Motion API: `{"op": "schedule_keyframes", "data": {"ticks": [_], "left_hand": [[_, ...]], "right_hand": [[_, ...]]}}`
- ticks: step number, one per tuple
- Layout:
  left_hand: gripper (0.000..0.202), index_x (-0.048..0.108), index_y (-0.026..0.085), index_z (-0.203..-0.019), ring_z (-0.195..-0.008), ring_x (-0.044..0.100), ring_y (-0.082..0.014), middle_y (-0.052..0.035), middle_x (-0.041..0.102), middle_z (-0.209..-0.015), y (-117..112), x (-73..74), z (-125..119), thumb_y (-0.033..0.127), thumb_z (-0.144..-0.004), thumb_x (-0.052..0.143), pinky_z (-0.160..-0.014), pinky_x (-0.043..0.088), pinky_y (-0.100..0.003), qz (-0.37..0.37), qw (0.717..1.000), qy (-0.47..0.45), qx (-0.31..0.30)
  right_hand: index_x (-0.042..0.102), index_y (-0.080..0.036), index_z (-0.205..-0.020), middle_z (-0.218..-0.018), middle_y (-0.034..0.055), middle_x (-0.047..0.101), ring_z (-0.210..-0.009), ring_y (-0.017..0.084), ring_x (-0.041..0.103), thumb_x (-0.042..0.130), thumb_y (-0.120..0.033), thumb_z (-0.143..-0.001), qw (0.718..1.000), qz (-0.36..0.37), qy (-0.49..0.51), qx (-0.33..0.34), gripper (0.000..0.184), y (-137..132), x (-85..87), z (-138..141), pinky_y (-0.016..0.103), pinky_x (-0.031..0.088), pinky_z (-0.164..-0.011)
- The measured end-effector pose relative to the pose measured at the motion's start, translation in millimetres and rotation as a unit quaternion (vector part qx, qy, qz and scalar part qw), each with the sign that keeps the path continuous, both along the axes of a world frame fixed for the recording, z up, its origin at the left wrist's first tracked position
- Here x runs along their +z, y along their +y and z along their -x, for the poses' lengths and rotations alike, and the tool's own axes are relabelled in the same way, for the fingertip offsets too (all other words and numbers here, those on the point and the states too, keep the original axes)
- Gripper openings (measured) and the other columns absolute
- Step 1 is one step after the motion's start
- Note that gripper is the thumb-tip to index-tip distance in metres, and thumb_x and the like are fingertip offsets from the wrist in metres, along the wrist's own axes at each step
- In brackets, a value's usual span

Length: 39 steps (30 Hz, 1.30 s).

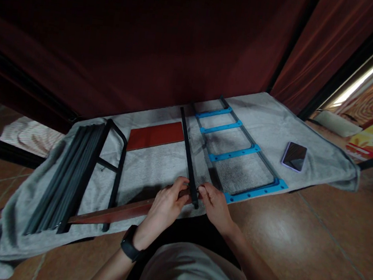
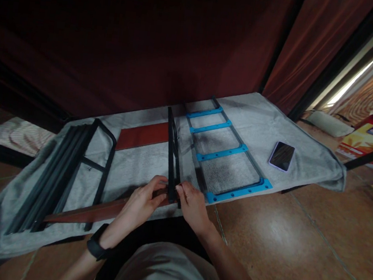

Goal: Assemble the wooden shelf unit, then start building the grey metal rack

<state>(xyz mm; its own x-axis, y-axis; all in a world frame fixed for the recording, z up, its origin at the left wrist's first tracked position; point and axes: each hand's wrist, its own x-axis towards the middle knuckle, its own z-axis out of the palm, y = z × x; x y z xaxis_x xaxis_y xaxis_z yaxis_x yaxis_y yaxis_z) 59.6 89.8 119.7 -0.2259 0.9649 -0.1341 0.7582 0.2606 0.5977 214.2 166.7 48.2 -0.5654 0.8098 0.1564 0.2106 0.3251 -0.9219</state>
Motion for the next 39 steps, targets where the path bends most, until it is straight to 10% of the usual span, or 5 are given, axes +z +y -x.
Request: {"op": "schedule_keyframes", "data": {"ticks": [11,18,26,33,39], "left_hand": [[0.057,0.057,0.029,-0.139,-0.108,0.069,-0.0201,-0.0009,0.071,-0.126,3,-5.3,2,0.005,-0.087,0.05,-0.101,0.052,-0.035,-0.021,0.996,0.046,-0.079],[0.056,0.058,0.027,-0.139,-0.106,0.07,-0.0185,-0.0009,0.073,-0.122,5,2.2,1,0.005,-0.088,0.05,-0.099,0.053,-0.031,-0.006,0.996,0.034,-0.077],[0.055,0.056,0.03,-0.14,-0.105,0.07,-0.0195,0.0004,0.072,-0.124,4,-3.3,3,0.008,-0.09,0.05,-0.097,0.053,-0.032,-0.016,0.995,0.035,-0.089],[0.053,0.056,0.03,-0.141,-0.106,0.069,-0.0197,-0.0001,0.071,-0.125,3,-3.5,3,0.011,-0.092,0.05,-0.095,0.053,-0.032,-0.01,0.996,0.027,-0.087],[0.054,0.053,0.031,-0.142,-0.111,0.067,-0.0207,0.0012,0.07,-0.128,1,-7.0,4,0.011,-0.092,0.049,-0.1,0.05,-0.035,-0.015,0.995,0.037,-0.093]], "right_hand": [[0.049,-0.023,-0.072,-0.062,-0.0014,0.053,-0.06,0.015,0.054,0.033,-0.054,-0.102,0.998,0.048,-0.007,-0.031,0.046,-7,-5.8,9,0.027,0.038,-0.059],[0.057,-0.023,-0.107,-0.088,0.0015,0.062,-0.079,0.016,0.06,0.046,-0.046,-0.1,0.995,0.073,0.063,-0.011,0.027,-9,-0.4,-3,0.027,0.046,-0.071],[0.049,-0.024,-0.077,-0.064,-0.0031,0.05,-0.059,0.014,0.05,0.039,-0.049,-0.101,0.999,0.033,-0.036,-0.015,0.036,-6,-1.4,4,0.027,0.036,-0.058],[0.056,-0.024,-0.102,-0.084,-0.0003,0.059,-0.076,0.016,0.058,0.042,-0.045,-0.101,0.999,0.042,0.014,0.014,0.025,-7,-2.4,-3,0.027,0.044,-0.069],[0.052,-0.024,-0.08,-0.066,-0.0031,0.05,-0.063,0.015,0.052,0.039,-0.05,-0.101,0.998,0.039,-0.051,0.005,0.036,-2,-6.8,2,0.027,0.039,-0.06]]}}
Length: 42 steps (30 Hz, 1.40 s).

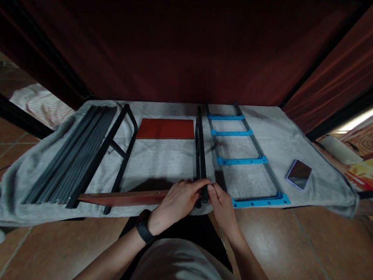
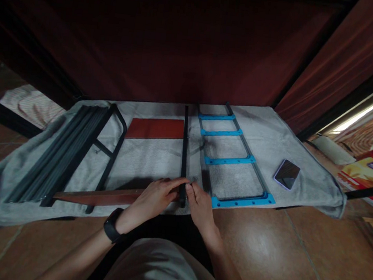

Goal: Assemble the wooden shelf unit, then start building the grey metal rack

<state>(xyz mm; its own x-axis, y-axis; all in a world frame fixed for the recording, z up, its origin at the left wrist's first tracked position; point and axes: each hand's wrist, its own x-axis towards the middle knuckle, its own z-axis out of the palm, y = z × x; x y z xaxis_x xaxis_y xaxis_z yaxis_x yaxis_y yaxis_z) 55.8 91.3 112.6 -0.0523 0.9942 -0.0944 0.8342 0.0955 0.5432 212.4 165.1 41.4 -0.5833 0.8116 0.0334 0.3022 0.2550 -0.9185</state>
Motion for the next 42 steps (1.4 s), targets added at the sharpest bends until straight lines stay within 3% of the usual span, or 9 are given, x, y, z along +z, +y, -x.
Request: {"op": "schedule_keyframes", "data": {"ticks": [7,10,14,20,23,28,33,36,42], "left_hand": [[0.053,0.054,0.035,-0.14,-0.11,0.067,-0.0195,0.0014,0.071,-0.126,-1,3.4,0,0.011,-0.092,0.052,-0.098,0.051,-0.034,-0.011,1.0,0.015,0.004],[0.053,0.053,0.034,-0.14,-0.11,0.067,-0.0195,0.0005,0.071,-0.124,-1,4.1,-1,0.011,-0.093,0.052,-0.098,0.052,-0.034,-0.011,1.0,0.015,0.003],[0.054,0.053,0.034,-0.141,-0.112,0.067,-0.0203,0.0,0.071,-0.125,-1,2.5,0,0.01,-0.092,0.052,-0.099,0.051,-0.035,-0.021,1.0,0.006,0.002],[0.051,0.055,0.033,-0.139,-0.108,0.068,-0.0204,-0.0011,0.072,-0.121,-3,-0.8,1,0.011,-0.093,0.05,-0.096,0.053,-0.035,-0.03,1.0,0.002,0.0],[0.051,0.053,0.034,-0.141,-0.108,0.068,-0.0213,-0.0016,0.072,-0.121,-3,-2.9,1,0.012,-0.094,0.048,-0.095,0.053,-0.037,-0.035,0.999,0.011,0.002],[0.053,0.053,0.032,-0.141,-0.107,0.069,-0.02,-0.0023,0.073,-0.119,-3,-4.8,2,0.01,-0.093,0.049,-0.095,0.053,-0.034,-0.038,0.999,0.014,-0.007],[0.058,0.046,0.034,-0.147,-0.103,0.07,-0.0204,-0.0023,0.072,-0.12,-4,-6.1,2,0.011,-0.093,0.05,-0.093,0.054,-0.035,-0.041,0.999,0.023,-0.006],[0.066,0.035,0.035,-0.153,-0.099,0.071,-0.0203,-0.0027,0.073,-0.119,-3,-7.0,2,0.013,-0.093,0.051,-0.09,0.054,-0.035,-0.032,0.999,0.034,-0.002],[0.066,0.032,0.027,-0.155,-0.104,0.069,-0.0214,-0.007,0.071,-0.122,-3,-5.1,2,0.012,-0.093,0.048,-0.095,0.051,-0.036,-0.026,0.999,0.04,-0.02]], "right_hand": [[0.055,-0.024,-0.101,-0.083,-0.0011,0.057,-0.075,0.015,0.056,0.042,-0.045,-0.101,0.999,0.0,0.051,0.01,0.025,-3,4.0,-4,0.027,0.044,-0.07],[0.055,-0.024,-0.089,-0.077,-0.0017,0.055,-0.071,0.015,0.054,0.04,-0.046,-0.101,0.999,-0.026,0.012,0.014,0.03,0,4.4,0,0.027,0.041,-0.067],[0.052,-0.024,-0.082,-0.067,-0.0029,0.052,-0.062,0.015,0.052,0.036,-0.053,-0.101,1.0,0.015,-0.005,-0.004,0.038,-1,2.2,2,0.028,0.039,-0.059],[0.057,-0.023,-0.105,-0.09,0.0016,0.063,-0.082,0.017,0.059,0.04,-0.048,-0.101,0.999,-0.015,0.036,0.001,0.03,-5,-0.3,-4,0.028,0.046,-0.074],[0.059,-0.023,-0.093,-0.08,-0.0003,0.059,-0.074,0.016,0.056,0.041,-0.048,-0.101,1.0,-0.013,0.022,0.007,0.031,-2,-1.3,1,0.028,0.043,-0.067],[0.055,-0.023,-0.084,-0.065,-0.0035,0.049,-0.059,0.014,0.048,0.038,-0.055,-0.1,0.996,0.08,0.044,-0.017,0.04,-4,-2.3,5,0.027,0.038,-0.055],[0.056,-0.024,-0.1,-0.078,-0.0014,0.054,-0.072,0.015,0.054,0.041,-0.051,-0.1,0.999,0.012,0.05,-0.015,0.032,-7,2.8,-3,0.028,0.045,-0.068],[0.055,-0.024,-0.091,-0.077,-0.001,0.054,-0.071,0.016,0.053,0.04,-0.052,-0.1,1.0,-0.018,0.025,-0.001,0.033,-3,4.1,0,0.028,0.043,-0.066],[0.05,-0.024,-0.081,-0.066,-0.0033,0.047,-0.057,0.014,0.047,0.038,-0.061,-0.098,0.996,0.074,0.03,-0.035,0.042,-5,-2.2,7,0.027,0.039,-0.053]]}}
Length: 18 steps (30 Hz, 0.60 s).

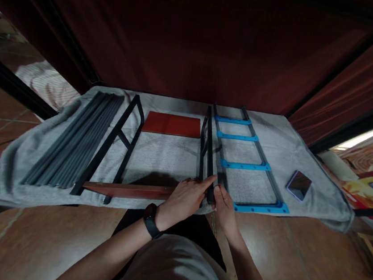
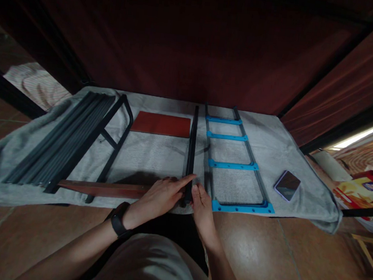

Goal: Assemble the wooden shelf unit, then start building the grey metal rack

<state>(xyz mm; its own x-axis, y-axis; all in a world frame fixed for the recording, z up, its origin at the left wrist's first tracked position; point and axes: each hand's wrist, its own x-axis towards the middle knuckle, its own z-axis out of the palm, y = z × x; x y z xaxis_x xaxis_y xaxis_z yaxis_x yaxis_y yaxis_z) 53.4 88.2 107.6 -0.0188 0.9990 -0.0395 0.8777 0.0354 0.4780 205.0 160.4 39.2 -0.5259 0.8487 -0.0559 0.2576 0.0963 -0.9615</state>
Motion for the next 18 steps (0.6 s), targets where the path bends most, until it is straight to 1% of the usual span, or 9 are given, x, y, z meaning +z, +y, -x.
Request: {"op": "schedule_keyframes", "data": {"ticks": [3,6,9,12,15,18], "left_hand": [[0.058,0.042,0.028,-0.149,-0.114,0.065,-0.0217,-0.0055,0.068,-0.128,0,1.7,3,0.012,-0.093,0.048,-0.1,0.049,-0.036,-0.012,0.999,-0.021,-0.027],[0.051,0.05,0.027,-0.141,-0.115,0.063,-0.0217,-0.0044,0.068,-0.127,0,3.3,5,0.011,-0.093,0.046,-0.101,0.048,-0.036,-0.017,0.998,-0.044,-0.048],[0.049,0.052,0.024,-0.136,-0.11,0.064,-0.0214,-0.0053,0.07,-0.119,2,6.0,4,0.007,-0.092,0.044,-0.097,0.049,-0.035,-0.009,0.997,-0.055,-0.047],[0.05,0.055,0.024,-0.131,-0.106,0.065,-0.02,-0.0052,0.07,-0.111,3,9.4,2,0.002,-0.088,0.042,-0.094,0.049,-0.032,0.005,0.997,-0.065,-0.043],[0.052,0.055,0.023,-0.132,-0.11,0.064,-0.0196,-0.0052,0.07,-0.115,4,10.8,3,0.001,-0.087,0.042,-0.097,0.048,-0.032,0.007,0.996,-0.077,-0.044],[0.05,0.055,0.024,-0.132,-0.111,0.064,-0.0197,-0.005,0.069,-0.118,4,9.6,4,0.003,-0.088,0.042,-0.098,0.048,-0.032,0.009,0.996,-0.082,-0.045]], "right_hand": [[0.051,-0.024,-0.084,-0.068,-0.0026,0.05,-0.063,0.015,0.052,0.038,-0.058,-0.099,1.0,-0.02,0.01,0.015,0.039,-2,-1.5,-5,0.027,0.044,-0.059],[0.055,-0.025,-0.093,-0.071,-0.0023,0.052,-0.067,0.016,0.054,0.039,-0.054,-0.1,0.999,-0.045,0.01,0.026,0.034,-2,-2.2,-8,0.028,0.046,-0.062],[0.057,-0.024,-0.095,-0.071,-0.0015,0.054,-0.064,0.016,0.054,0.039,-0.053,-0.1,0.999,-0.05,-0.008,0.011,0.035,-2,-5.1,-4,0.028,0.044,-0.059],[0.059,-0.023,-0.094,-0.069,-0.0005,0.056,-0.06,0.017,0.053,0.037,-0.055,-0.1,0.999,-0.025,-0.011,-0.02,0.039,-6,-9.2,1,0.029,0.043,-0.054],[0.059,-0.023,-0.095,-0.072,0.0006,0.058,-0.06,0.017,0.054,0.037,-0.055,-0.1,1.0,-0.017,0.002,-0.024,0.039,-9,-10.1,1,0.03,0.046,-0.056],[0.057,-0.024,-0.099,-0.077,0.0004,0.058,-0.066,0.017,0.055,0.04,-0.053,-0.1,0.999,-0.05,0.012,-0.017,0.033,-8,-6.8,-2,0.03,0.048,-0.062]]}}
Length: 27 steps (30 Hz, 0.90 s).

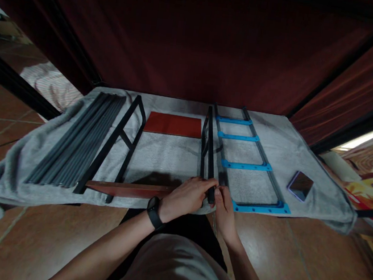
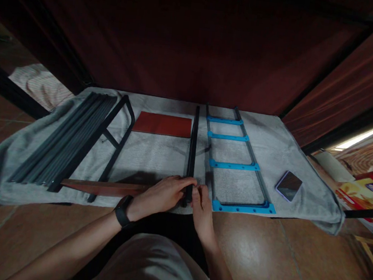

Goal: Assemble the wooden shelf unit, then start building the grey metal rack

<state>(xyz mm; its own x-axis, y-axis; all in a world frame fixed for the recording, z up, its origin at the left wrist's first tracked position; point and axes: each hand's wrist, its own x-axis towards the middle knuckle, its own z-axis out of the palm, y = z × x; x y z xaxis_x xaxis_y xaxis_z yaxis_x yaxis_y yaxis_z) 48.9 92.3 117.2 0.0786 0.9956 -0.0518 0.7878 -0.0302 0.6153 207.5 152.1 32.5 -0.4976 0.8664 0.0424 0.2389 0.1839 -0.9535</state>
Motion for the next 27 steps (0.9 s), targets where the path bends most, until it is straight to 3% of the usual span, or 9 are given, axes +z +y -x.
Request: {"op": "schedule_keyframes", "data": {"ticks": [5,8,11,16,21,24,27], "left_hand": [[0.052,0.05,0.024,-0.135,-0.109,0.065,-0.0201,-0.0049,0.069,-0.117,-2,-2.3,1,0.004,-0.088,0.045,-0.095,0.049,-0.032,-0.001,1.0,0.0,0.009],[0.054,0.045,0.024,-0.14,-0.108,0.066,-0.0206,-0.0055,0.07,-0.116,-3,-1.4,3,0.006,-0.089,0.046,-0.095,0.05,-0.032,0.001,1.0,-0.005,0.021],[0.056,0.043,0.025,-0.143,-0.116,0.064,-0.0203,-0.0062,0.066,-0.129,-3,-1.1,5,0.008,-0.09,0.045,-0.101,0.048,-0.033,-0.003,1.0,-0.012,0.002],[0.062,0.039,0.024,-0.148,-0.122,0.061,-0.0211,-0.0059,0.061,-0.139,0,-5.3,7,0.009,-0.089,0.049,-0.105,0.046,-0.034,-0.004,1.0,-0.021,0.001],[0.061,0.036,0.021,-0.151,-0.122,0.061,-0.0228,-0.0083,0.061,-0.139,-1,-6.3,5,0.011,-0.091,0.046,-0.105,0.046,-0.037,0.004,1.0,-0.002,0.002],[0.062,0.036,0.021,-0.151,-0.12,0.062,-0.0231,-0.0097,0.063,-0.137,0,-6.9,5,0.011,-0.092,0.047,-0.104,0.048,-0.038,-0.001,1.0,0.002,0.002],[0.061,0.037,0.021,-0.15,-0.119,0.063,-0.0227,-0.0094,0.063,-0.136,0,-8.9,4,0.011,-0.092,0.049,-0.102,0.049,-0.037,-0.017,1.0,0.007,0.0]], "right_hand": [[0.056,-0.024,-0.095,-0.079,0.0004,0.058,-0.071,0.016,0.056,0.04,-0.049,-0.101,0.999,-0.045,-0.023,0.001,0.031,2,4.7,-1,0.029,0.045,-0.065],[0.057,-0.023,-0.092,-0.07,-0.0009,0.055,-0.061,0.016,0.052,0.04,-0.054,-0.099,0.999,0.02,-0.028,-0.021,0.036,1,3.6,4,0.029,0.042,-0.057],[0.058,-0.023,-0.095,-0.07,-0.0009,0.055,-0.057,0.016,0.051,0.042,-0.057,-0.097,0.997,0.077,-0.008,-0.028,0.038,0,2.7,5,0.029,0.041,-0.052],[0.055,-0.024,-0.101,-0.075,-0.0013,0.054,-0.069,0.016,0.055,0.042,-0.048,-0.099,1.0,0.009,0.019,0.022,0.027,4,6.4,-3,0.029,0.046,-0.064],[0.055,-0.024,-0.1,-0.084,0.0011,0.057,-0.076,0.017,0.056,0.039,-0.044,-0.101,0.993,-0.088,-0.058,0.053,0.026,11,9.9,-7,0.031,0.044,-0.072],[0.054,-0.024,-0.09,-0.073,-0.0015,0.052,-0.066,0.015,0.052,0.039,-0.049,-0.1,0.995,-0.042,-0.064,0.067,0.031,15,8.1,-6,0.029,0.043,-0.063],[0.056,-0.023,-0.093,-0.074,-0.0014,0.053,-0.063,0.015,0.051,0.042,-0.056,-0.097,0.997,0.039,-0.038,0.05,0.036,15,5.9,-5,0.027,0.044,-0.057]]}}
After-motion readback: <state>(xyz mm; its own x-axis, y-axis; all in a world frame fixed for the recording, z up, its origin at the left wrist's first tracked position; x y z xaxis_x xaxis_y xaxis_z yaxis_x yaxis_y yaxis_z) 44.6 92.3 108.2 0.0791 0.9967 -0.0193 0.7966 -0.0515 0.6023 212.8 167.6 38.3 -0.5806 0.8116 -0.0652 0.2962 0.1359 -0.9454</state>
